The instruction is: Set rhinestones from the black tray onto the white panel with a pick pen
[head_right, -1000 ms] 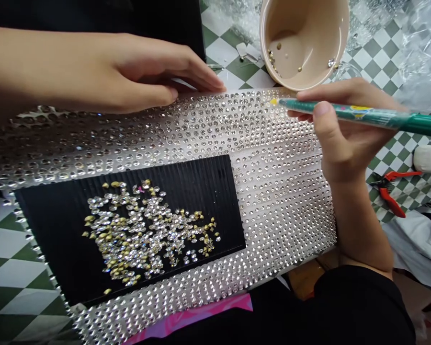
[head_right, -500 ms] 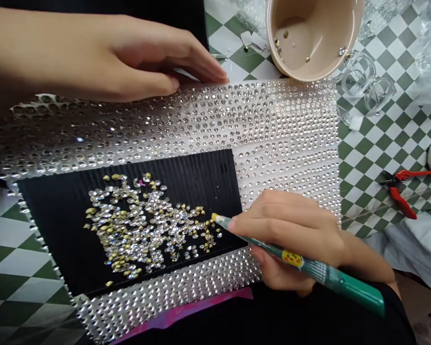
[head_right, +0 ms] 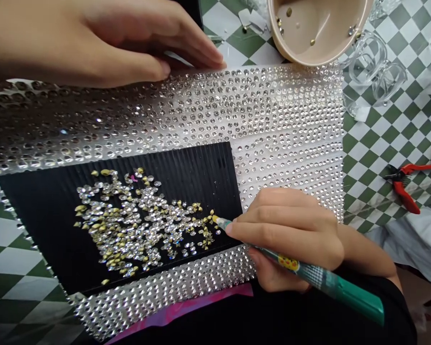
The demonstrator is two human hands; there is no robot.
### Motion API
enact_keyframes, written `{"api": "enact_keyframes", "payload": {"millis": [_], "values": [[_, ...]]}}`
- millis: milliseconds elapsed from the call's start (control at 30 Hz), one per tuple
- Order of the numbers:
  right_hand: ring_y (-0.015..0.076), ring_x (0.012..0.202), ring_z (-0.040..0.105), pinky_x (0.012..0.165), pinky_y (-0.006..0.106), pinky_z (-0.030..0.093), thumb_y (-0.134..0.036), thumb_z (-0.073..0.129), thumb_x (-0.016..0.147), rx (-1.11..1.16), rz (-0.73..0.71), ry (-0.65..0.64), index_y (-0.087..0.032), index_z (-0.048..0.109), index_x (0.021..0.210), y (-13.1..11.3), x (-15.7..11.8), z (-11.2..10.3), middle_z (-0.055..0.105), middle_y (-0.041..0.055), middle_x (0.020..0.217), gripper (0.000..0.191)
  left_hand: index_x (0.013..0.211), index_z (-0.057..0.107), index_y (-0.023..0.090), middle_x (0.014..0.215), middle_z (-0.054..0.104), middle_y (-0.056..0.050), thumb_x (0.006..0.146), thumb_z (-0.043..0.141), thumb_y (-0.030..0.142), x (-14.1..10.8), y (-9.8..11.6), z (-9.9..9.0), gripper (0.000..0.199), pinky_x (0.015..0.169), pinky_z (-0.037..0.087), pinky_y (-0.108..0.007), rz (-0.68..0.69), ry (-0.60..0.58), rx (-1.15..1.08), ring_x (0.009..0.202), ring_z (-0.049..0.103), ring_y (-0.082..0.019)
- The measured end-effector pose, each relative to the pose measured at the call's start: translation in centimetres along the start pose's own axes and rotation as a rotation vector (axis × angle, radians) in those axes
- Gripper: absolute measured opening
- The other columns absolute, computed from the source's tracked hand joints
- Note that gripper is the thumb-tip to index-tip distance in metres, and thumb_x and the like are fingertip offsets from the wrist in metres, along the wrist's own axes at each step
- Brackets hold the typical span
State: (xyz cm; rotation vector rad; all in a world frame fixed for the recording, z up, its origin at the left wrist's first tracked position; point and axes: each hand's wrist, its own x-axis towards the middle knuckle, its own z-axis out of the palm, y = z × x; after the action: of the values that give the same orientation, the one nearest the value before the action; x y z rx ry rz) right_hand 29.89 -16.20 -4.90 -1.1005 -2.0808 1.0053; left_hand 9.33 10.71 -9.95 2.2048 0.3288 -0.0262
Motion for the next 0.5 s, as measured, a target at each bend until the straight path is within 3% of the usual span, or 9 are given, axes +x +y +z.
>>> {"api": "enact_keyframes", "payload": {"millis": [167, 500], "values": [[0.0204, 0.087, 0.081, 0.071, 0.037, 0.069, -0.002, 0.065, 0.091, -0.017, 0.053, -0.013, -0.008, 0.072, 0.135, -0.31, -0.08, -0.06, 0.082, 0.011, 0.099, 0.045, 0.157, 0.053, 0.023, 0.155, 0.062, 0.008, 0.078, 0.04, 0.058, -0.23, -0.05, -0.21, 0.087, 0.125, 0.044, -0.049, -0.039, 0.014, 0.029, 0.149, 0.058, -0.029], [0.018, 0.088, 0.08, 0.071, 0.032, 0.069, -0.001, 0.065, 0.087, 0.021, -0.003, -0.029, -0.006, 0.071, 0.134, 0.43, 0.07, -0.37, 0.081, 0.0093, 0.095, 0.048, 0.157, 0.053, 0.022, 0.155, 0.062, 0.008, 0.079, 0.04, 0.057, -0.3, 0.01, -0.08, 0.086, 0.125, 0.044, -0.046, -0.042, 0.004, 0.007, 0.149, 0.058, -0.027]]}}
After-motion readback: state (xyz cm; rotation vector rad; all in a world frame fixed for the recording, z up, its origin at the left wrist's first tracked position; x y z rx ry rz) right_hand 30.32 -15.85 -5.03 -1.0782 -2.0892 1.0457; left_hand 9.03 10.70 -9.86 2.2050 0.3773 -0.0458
